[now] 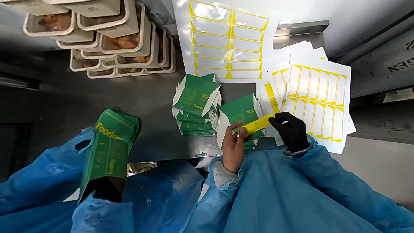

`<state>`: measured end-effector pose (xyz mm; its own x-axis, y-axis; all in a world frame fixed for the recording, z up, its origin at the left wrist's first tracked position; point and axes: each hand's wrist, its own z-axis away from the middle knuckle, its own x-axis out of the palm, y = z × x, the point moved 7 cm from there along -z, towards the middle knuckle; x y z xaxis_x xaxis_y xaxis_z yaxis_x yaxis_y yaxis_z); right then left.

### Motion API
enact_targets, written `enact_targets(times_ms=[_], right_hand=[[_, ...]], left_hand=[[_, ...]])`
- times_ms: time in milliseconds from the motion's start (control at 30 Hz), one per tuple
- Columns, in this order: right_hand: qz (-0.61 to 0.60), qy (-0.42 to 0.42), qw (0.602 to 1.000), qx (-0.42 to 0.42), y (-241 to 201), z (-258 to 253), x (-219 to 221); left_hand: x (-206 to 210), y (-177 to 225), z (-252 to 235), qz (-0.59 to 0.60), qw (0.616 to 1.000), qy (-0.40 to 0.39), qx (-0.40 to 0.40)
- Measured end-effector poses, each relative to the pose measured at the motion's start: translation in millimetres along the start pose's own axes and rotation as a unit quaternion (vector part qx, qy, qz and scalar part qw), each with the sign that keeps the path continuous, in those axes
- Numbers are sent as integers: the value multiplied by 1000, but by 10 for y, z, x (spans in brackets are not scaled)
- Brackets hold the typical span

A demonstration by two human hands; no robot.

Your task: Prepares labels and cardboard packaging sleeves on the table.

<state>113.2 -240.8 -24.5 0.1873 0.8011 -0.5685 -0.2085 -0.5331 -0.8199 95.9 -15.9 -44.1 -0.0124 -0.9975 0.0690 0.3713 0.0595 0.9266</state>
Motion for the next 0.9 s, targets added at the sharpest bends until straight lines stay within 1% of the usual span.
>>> enact_targets(times_ms=[67,167,267,367,467,600,700,800,900], right_hand=[[15,2,1000,9,-1,3,46],[19,-24,999,28,-36,-51,166],[18,-49,998,46,-7,-229,269],[21,-106,991,79,76,-479,418],[40,-148,983,105,176,-741,630],[62,-175,972,141,391,-1047,895],[72,-184,970,145,498,-1187,1057],[73,-192,968,145,557,-1258,1212],[93,-186,965,160,626,-1260,1282]], left_hand=[[-70,-56,-44,29,999,24,-16],[-186,-138,-128,55,995,81,-27],[-365,-215,-220,23,990,140,-16],[-506,-334,-434,1,978,206,6],[-514,-371,-662,-91,969,228,19],[-508,-454,-900,-190,950,247,20],[-537,-547,-1005,-191,947,257,-11],[-546,-606,-1057,-195,934,298,-30],[-499,-606,-1090,-246,915,318,-33]])
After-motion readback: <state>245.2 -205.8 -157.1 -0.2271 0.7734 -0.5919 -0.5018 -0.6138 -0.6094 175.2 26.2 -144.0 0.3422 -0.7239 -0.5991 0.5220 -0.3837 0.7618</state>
